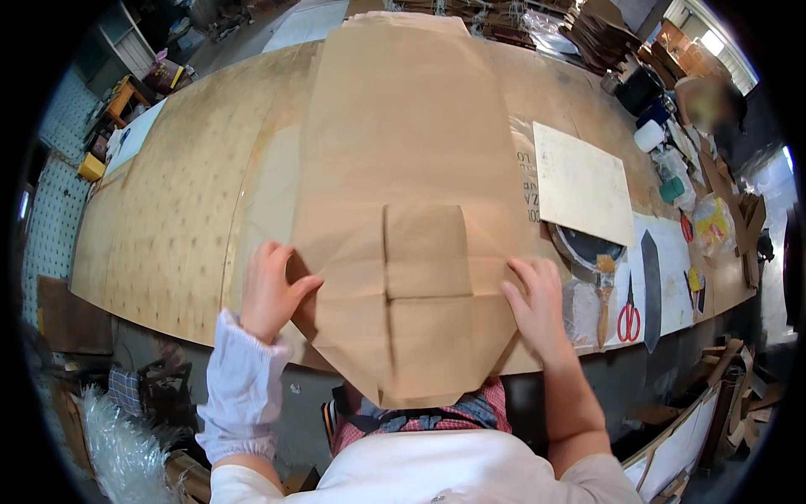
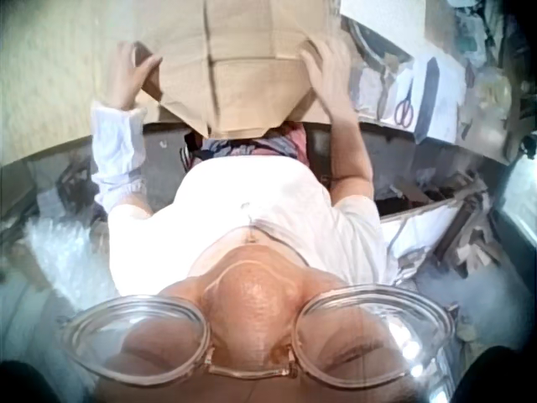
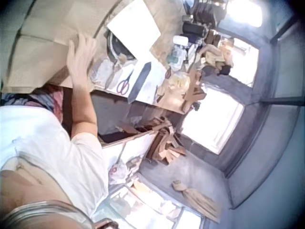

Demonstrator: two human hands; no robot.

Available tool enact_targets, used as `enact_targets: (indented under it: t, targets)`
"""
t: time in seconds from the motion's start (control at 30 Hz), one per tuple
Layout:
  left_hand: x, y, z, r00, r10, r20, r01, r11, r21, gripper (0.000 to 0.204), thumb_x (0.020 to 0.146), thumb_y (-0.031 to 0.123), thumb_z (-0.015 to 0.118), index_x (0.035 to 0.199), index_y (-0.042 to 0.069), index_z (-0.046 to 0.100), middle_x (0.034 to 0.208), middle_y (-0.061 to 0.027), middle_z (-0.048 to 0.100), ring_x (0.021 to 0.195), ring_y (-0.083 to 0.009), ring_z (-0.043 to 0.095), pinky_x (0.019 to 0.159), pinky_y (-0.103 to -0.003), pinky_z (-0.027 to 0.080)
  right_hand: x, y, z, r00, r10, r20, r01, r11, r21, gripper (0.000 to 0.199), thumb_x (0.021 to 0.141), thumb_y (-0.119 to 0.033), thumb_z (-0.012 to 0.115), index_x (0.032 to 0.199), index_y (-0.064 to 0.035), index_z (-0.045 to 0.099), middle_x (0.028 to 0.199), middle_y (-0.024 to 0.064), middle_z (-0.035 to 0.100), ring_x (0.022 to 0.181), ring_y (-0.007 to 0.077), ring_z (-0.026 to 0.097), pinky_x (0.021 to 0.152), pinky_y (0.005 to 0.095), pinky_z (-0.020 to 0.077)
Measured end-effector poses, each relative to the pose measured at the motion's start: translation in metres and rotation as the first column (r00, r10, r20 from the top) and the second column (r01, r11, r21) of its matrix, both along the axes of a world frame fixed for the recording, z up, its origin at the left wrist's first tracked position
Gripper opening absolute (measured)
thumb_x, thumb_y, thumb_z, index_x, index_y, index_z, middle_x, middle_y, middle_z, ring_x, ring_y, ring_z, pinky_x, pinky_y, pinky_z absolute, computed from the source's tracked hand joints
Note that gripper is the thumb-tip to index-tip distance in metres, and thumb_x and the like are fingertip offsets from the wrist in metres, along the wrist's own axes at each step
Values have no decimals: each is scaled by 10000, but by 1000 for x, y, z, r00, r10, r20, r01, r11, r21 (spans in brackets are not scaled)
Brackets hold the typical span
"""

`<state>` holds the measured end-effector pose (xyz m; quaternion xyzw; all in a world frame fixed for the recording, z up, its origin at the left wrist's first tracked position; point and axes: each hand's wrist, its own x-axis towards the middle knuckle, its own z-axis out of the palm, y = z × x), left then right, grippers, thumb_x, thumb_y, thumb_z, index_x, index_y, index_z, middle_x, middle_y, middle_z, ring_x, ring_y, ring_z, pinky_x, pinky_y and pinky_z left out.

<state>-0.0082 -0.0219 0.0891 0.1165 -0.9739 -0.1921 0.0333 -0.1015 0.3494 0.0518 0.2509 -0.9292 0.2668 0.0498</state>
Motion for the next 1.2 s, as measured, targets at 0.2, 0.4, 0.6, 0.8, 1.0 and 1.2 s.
enact_targets:
  t: [0.2, 0.4, 0.6, 0.8, 1.0, 1.2]
  targets:
    - [-60, 45, 0, 972, -223, 69, 213, 969, 124, 600, 629, 259, 869, 1075, 7, 556, 1016, -160, 577, 973, -315, 548, 826, -396, 453, -55, -49, 7, 998, -52, -47, 53, 999, 11, 420, 800, -259, 723, 1102, 5, 598, 1027, 134, 593, 1001, 308, 546, 902, 383, 434]
    - [-36, 29, -20, 975, -174, 142, 67, 829, 555, 322, 751, 124, 776, 954, -34, 582, 752, -95, 603, 689, -168, 568, 626, -309, 475, -37, 22, -20, 973, -70, 222, 108, 980, -166, 364, 889, -250, 618, 1128, 24, 609, 1032, 165, 602, 1037, 333, 549, 918, 400, 431]
    - [-28, -13, -9, 936, -251, 248, 134, 903, 409, 224, 794, 165, 733, 862, -15, 620, 767, -120, 640, 717, -228, 611, 658, -343, 485, -11, 18, 3, 945, 103, 312, -79, 993, -88, 307, 830, -146, 673, 1077, 27, 617, 1008, 173, 608, 984, 354, 581, 839, 398, 475]
    - [-68, 32, -6, 947, -280, 157, 215, 917, 336, 361, 722, 233, 797, 900, -22, 613, 820, -164, 645, 766, -312, 614, 686, -378, 488, -42, -26, 0, 947, 206, 244, -190, 978, -89, 280, 771, -133, 727, 966, 28, 606, 924, 162, 613, 877, 320, 605, 752, 365, 485]
    - [-58, -1, 7, 819, -557, 139, 530, 827, 188, 72, 704, 37, 653, 770, 10, 660, 758, -141, 629, 681, -278, 627, 613, -371, 496, -61, -5, 18, 861, 493, 125, -507, 851, 135, 167, 713, -82, 673, 854, -21, 607, 789, 105, 570, 775, 279, 593, 679, 355, 490]
    - [-23, 37, -9, 786, -429, 446, 619, 554, -557, 99, 767, 136, 584, 764, 63, 651, 798, -61, 613, 820, -243, 638, 665, -373, 508, -39, -22, 7, 729, 653, -205, -504, 714, 486, 119, 729, -119, 582, 825, -51, 596, 727, 42, 540, 746, 206, 589, 629, 348, 483]
